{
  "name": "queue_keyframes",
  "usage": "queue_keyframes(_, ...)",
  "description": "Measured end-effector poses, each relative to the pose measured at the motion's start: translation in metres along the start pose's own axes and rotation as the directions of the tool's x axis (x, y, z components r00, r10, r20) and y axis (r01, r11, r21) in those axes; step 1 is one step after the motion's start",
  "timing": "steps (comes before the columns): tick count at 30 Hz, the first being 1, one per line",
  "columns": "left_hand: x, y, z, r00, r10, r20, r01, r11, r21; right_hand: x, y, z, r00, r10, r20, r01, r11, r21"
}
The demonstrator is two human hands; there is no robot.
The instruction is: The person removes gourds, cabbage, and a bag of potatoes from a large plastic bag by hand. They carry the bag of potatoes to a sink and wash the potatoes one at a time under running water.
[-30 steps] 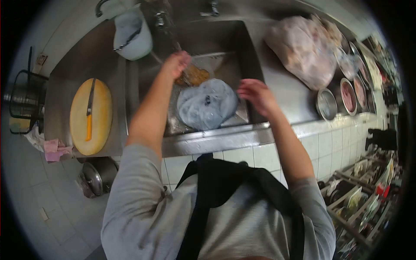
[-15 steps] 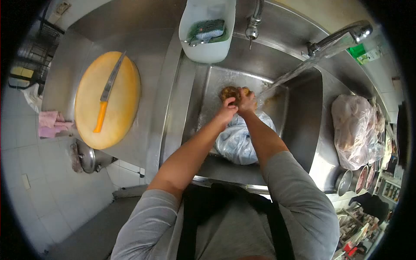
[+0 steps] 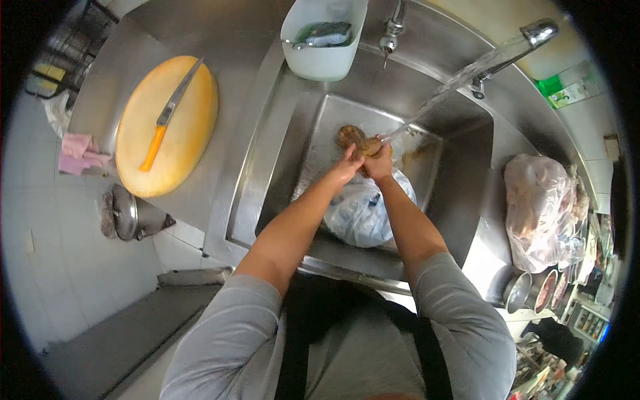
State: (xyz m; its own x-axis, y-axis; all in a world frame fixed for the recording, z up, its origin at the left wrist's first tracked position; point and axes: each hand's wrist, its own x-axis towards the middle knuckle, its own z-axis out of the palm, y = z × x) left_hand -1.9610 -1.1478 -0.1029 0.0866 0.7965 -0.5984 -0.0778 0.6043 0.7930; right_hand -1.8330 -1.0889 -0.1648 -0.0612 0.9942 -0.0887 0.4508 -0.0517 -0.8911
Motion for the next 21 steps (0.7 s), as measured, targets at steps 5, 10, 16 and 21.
queue_keyframes(5, -0.050, 0.038, -0.002, 0.997, 0.064, 0.050, -0.036, 0.904, -0.427, -0.067, -0.109, -0.029, 0.992, 0.019, 0.124, -0.082, 0.845, 0.528)
queue_keyframes(10, -0.071, 0.062, -0.010, 0.972, 0.156, 0.175, 0.004, 0.734, -0.679, -0.055, -0.174, -0.048, 0.982, -0.127, 0.138, 0.097, 0.975, 0.201)
queue_keyframes(16, -0.050, 0.119, 0.000, 0.955, 0.289, -0.059, -0.234, 0.623, -0.747, -0.017, -0.238, -0.066, 0.985, -0.168, 0.049, 0.174, 0.968, -0.178)
queue_keyframes(21, -0.074, 0.180, 0.025, 0.930, 0.288, 0.230, -0.032, 0.685, -0.728, -0.039, -0.286, -0.119, 0.961, -0.277, -0.012, 0.251, 0.889, -0.383)
